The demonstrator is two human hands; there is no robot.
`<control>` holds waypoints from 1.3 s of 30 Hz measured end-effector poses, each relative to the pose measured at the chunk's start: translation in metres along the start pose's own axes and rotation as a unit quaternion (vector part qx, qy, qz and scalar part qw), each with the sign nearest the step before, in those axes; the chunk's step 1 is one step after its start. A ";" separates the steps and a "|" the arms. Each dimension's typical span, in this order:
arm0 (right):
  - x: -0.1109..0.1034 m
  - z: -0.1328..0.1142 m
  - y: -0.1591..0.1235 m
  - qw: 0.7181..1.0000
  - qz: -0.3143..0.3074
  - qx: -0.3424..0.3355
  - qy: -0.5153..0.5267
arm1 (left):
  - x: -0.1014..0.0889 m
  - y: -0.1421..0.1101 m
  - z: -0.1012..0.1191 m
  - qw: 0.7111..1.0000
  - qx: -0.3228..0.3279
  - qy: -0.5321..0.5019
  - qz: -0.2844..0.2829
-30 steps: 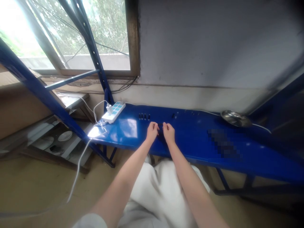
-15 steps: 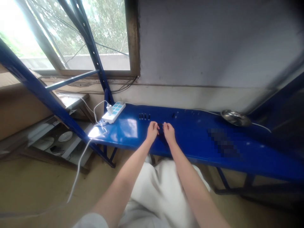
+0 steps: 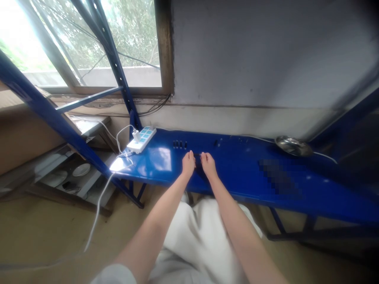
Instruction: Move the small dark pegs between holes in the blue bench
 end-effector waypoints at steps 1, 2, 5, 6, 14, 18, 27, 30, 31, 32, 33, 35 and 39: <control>0.001 0.000 0.000 1.000 -0.001 -0.002 0.001 | -0.001 0.000 0.000 1.000 -0.006 -0.005 0.005; 0.002 0.001 0.000 1.000 -0.002 -0.004 0.003 | -0.002 0.000 0.000 1.000 -0.012 -0.010 0.009; 0.003 0.002 0.000 1.000 -0.006 -0.011 0.003 | -0.003 0.001 0.000 0.999 -0.025 -0.026 0.017; 0.004 0.003 0.001 1.000 -0.006 -0.015 0.003 | -0.004 0.001 -0.001 0.999 -0.028 -0.031 0.021; 0.009 0.004 0.002 0.999 -0.013 -0.043 0.018 | -0.008 0.002 0.000 0.998 -0.019 -0.039 0.039; 0.013 0.003 0.001 0.997 -0.026 -0.029 0.074 | -0.010 0.004 0.000 0.998 0.001 -0.028 0.052; -0.008 0.003 0.003 0.997 0.046 0.025 0.049 | 0.004 0.002 0.003 0.999 0.040 0.022 -0.016; -0.013 0.004 0.003 0.995 0.070 0.031 0.061 | -0.005 0.005 -0.002 0.999 0.007 -0.019 0.033; -0.015 0.004 0.003 0.994 0.083 0.036 0.065 | -0.008 0.005 -0.003 0.998 0.000 -0.031 0.047; -0.018 0.004 0.003 0.992 0.096 0.040 0.065 | -0.009 0.005 -0.003 0.998 -0.002 -0.038 0.056; -0.021 0.003 0.002 0.991 0.108 0.041 0.062 | -0.010 0.005 -0.001 0.998 -0.001 -0.040 0.056; -0.026 -0.001 0.002 0.991 0.121 0.033 0.053 | -0.007 0.003 0.003 0.999 0.011 -0.028 0.032; -0.025 -0.009 0.000 0.994 0.102 0.008 0.032 | 0.001 -0.002 0.011 0.999 0.034 0.007 -0.021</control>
Point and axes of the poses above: each hand's wrist, its own y-axis towards the middle knuckle, its own x-axis out of the palm, z = x × y, the point moved 9 cm from there along y, towards the middle knuckle, and after that the axes turned 13 degrees about z, right-handed, at the moved point
